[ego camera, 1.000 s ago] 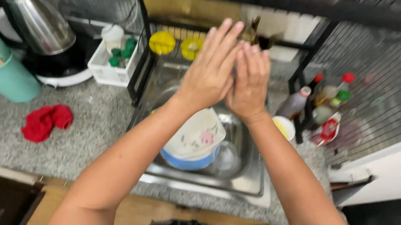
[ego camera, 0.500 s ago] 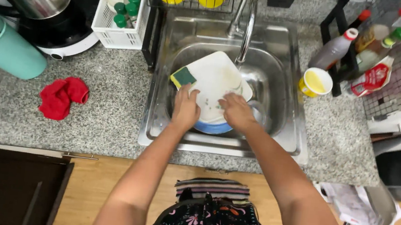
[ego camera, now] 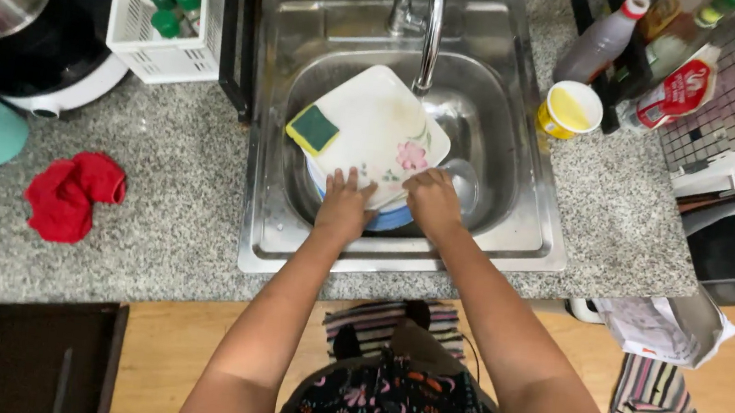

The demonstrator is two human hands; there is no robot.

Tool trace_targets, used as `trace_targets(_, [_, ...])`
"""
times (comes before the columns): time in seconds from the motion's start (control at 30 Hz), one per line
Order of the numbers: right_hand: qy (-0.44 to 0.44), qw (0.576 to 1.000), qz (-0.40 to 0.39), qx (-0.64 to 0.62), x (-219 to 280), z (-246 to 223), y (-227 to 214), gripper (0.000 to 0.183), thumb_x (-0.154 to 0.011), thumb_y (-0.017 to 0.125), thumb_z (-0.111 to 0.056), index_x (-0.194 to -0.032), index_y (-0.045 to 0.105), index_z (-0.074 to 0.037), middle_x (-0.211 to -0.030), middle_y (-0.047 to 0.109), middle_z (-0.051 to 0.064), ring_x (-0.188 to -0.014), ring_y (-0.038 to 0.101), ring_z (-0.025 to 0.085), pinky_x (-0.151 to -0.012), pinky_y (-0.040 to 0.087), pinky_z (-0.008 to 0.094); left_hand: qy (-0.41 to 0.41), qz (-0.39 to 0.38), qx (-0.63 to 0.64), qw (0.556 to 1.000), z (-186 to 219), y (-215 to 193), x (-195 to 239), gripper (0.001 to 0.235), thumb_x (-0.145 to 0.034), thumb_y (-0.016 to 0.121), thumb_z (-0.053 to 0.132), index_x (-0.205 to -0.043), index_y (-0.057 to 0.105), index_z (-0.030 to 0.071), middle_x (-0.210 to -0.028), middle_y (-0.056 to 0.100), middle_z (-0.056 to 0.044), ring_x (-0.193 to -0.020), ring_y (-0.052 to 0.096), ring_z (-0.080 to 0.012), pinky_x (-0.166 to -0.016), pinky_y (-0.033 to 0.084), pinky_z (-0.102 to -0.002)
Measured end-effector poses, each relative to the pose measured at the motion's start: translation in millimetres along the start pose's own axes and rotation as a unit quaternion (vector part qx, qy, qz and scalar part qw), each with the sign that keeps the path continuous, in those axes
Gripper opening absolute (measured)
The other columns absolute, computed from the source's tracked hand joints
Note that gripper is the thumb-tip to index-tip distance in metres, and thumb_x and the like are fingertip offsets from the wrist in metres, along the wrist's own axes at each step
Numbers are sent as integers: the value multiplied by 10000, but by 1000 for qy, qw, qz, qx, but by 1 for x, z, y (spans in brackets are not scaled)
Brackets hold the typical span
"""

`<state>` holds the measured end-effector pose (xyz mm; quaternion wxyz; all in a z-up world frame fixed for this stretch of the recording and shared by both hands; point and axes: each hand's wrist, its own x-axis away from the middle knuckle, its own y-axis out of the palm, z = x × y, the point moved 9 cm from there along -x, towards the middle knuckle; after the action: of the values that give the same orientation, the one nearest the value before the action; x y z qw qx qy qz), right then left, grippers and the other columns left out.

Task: The person washes several plates in a kitchen sink using a sponge and running water. They scrub and rinse a pink divided plate, a white square plate with a floral pattern, and a white rectangular plate, placing each cleaned item into a dish rack.

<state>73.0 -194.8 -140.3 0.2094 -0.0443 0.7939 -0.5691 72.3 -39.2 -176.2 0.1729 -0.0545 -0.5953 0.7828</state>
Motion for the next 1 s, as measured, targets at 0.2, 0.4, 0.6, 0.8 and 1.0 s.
trace_targets(0.2, [-87,994,25,-53,-10,-12,-9,192,-751,727,-79,-930,794,-101,-980,711,114,-1050,633,308,-1025,456,441,50,38,44,997,18,-21,6,232,-932,663,241,-1124,741,136,-1259,659,-204,-1214,565,-461,-1059,451,-531])
trace_targets(0.4, [-161,986,-33,-35,-34,-26,-20,266,-718,769,-162,-965,776,-62,-946,693,155,-995,647,345,-961,488,460,18,119,124,985,11,-34,11,209,-874,706,150,-1071,738,87,-1094,727,-148,-1086,652,-359,-964,545,-462])
trace_targets(0.6, [-162,940,-274,-121,-66,3,44,256,-945,622,-307,-1100,759,-156,-1073,713,113,-1108,648,336,-1005,493,464,-172,265,63,947,-16,-65,13,675,-704,843,172,-1294,576,-17,-1358,488,-293,-1259,488,-462,-1014,456,-493])
trace_targets(0.8, [-149,986,-76,-27,-109,25,78,640,-966,592,-376,-1530,445,-111,-1562,333,302,-1416,331,505,-1161,245,570,-382,215,246,864,-66,-26,20,837,-777,837,124,-1474,401,-32,-1353,460,-279,-1258,482,-453,-1009,460,-485])
trace_targets(1.0, [28,998,-48,-12,-109,-12,88,701,-1009,529,-374,-1583,319,-30,-1635,215,291,-1542,150,463,-1203,62,648,-332,288,216,872,-74,-14,13,746,-757,860,102,-1397,513,-63,-1219,565,-265,-1144,580,-437,-995,497,-463])
